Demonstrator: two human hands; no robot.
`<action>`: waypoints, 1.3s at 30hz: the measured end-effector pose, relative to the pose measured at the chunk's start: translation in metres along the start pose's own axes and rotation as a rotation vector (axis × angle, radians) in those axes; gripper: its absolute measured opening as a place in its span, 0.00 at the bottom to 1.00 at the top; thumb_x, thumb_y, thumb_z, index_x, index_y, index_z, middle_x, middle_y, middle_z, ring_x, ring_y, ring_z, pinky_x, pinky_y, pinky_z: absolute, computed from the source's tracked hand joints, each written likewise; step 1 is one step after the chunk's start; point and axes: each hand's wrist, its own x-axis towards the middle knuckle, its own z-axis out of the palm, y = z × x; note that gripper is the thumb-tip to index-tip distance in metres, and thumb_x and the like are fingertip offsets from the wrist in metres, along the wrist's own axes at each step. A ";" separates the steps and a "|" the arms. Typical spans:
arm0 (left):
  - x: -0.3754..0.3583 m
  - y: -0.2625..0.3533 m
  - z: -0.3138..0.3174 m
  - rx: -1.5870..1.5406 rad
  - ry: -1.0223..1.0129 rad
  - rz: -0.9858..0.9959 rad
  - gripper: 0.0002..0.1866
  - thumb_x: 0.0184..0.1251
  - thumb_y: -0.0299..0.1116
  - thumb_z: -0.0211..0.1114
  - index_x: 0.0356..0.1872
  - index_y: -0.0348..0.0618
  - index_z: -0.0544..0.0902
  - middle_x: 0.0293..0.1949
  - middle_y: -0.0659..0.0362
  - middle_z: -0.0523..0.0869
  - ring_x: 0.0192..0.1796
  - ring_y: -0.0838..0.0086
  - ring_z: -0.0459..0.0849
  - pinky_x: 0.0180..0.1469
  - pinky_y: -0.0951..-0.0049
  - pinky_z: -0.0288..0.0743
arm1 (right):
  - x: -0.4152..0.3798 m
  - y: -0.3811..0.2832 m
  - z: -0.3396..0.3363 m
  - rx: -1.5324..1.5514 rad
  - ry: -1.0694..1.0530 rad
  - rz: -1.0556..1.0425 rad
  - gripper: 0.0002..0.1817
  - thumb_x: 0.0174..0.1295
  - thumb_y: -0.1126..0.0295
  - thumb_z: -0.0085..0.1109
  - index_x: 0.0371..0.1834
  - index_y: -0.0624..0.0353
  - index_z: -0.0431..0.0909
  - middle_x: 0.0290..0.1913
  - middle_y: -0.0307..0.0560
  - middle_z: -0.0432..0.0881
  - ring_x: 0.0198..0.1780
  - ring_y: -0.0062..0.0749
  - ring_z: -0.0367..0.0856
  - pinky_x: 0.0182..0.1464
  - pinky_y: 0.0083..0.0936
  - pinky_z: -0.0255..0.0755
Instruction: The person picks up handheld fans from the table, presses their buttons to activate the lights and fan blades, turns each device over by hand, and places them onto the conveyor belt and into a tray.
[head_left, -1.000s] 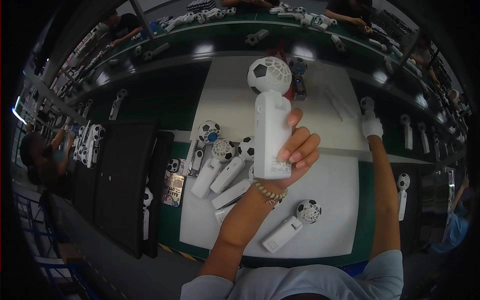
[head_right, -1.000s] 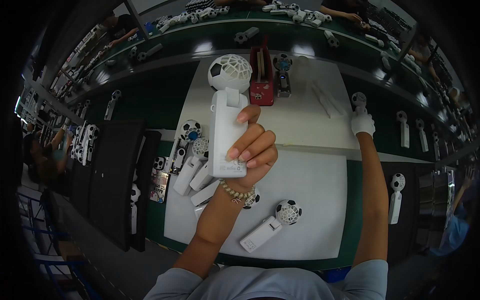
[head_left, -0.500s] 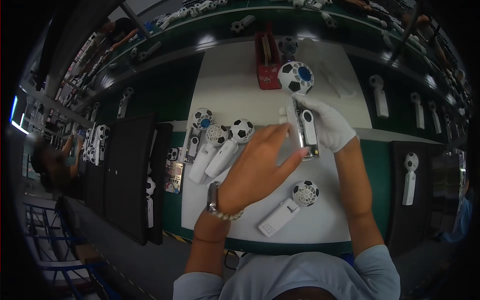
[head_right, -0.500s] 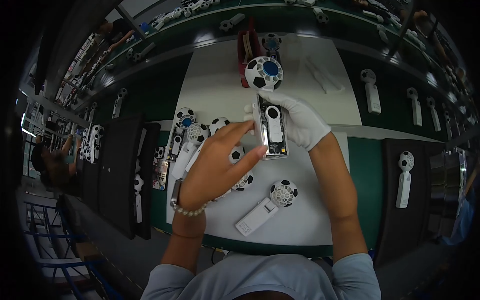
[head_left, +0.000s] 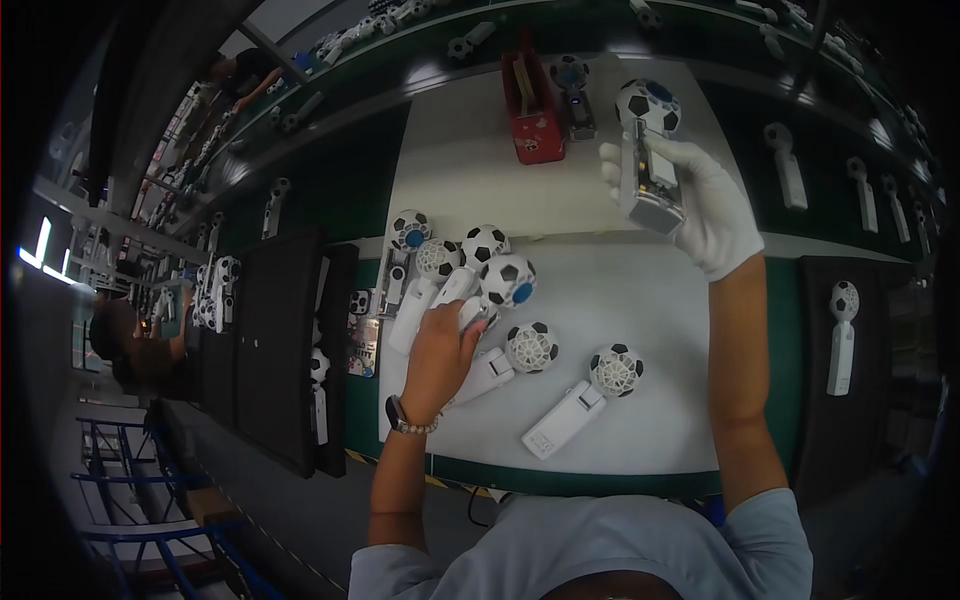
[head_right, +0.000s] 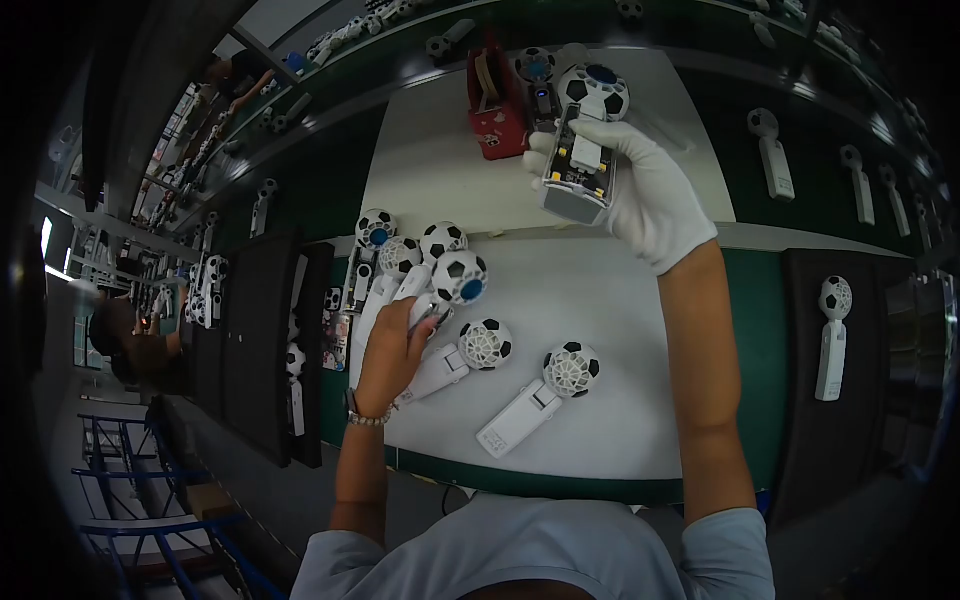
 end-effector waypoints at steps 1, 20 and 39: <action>0.004 0.000 -0.004 -0.218 0.026 -0.091 0.16 0.61 0.34 0.56 0.43 0.31 0.71 0.33 0.48 0.78 0.33 0.59 0.75 0.34 0.65 0.70 | 0.000 0.001 0.002 0.002 0.024 0.005 0.17 0.61 0.70 0.45 0.50 0.70 0.63 0.44 0.62 0.75 0.39 0.40 0.81 0.35 0.27 0.82; 0.092 0.086 -0.056 -1.591 0.147 -0.134 0.28 0.52 0.23 0.63 0.53 0.23 0.62 0.43 0.47 0.77 0.45 0.61 0.80 0.45 0.69 0.77 | -0.005 0.000 -0.002 0.145 -0.145 0.042 0.22 0.64 0.70 0.39 0.60 0.68 0.49 0.50 0.66 0.67 0.43 0.47 0.78 0.41 0.33 0.82; 0.096 0.081 -0.053 -1.690 0.210 -0.217 0.25 0.56 0.26 0.56 0.55 0.30 0.60 0.44 0.43 0.77 0.41 0.66 0.81 0.39 0.72 0.79 | -0.005 0.017 0.005 -0.629 0.129 0.174 0.15 0.54 0.63 0.58 0.36 0.62 0.70 0.27 0.43 0.77 0.25 0.23 0.79 0.27 0.16 0.75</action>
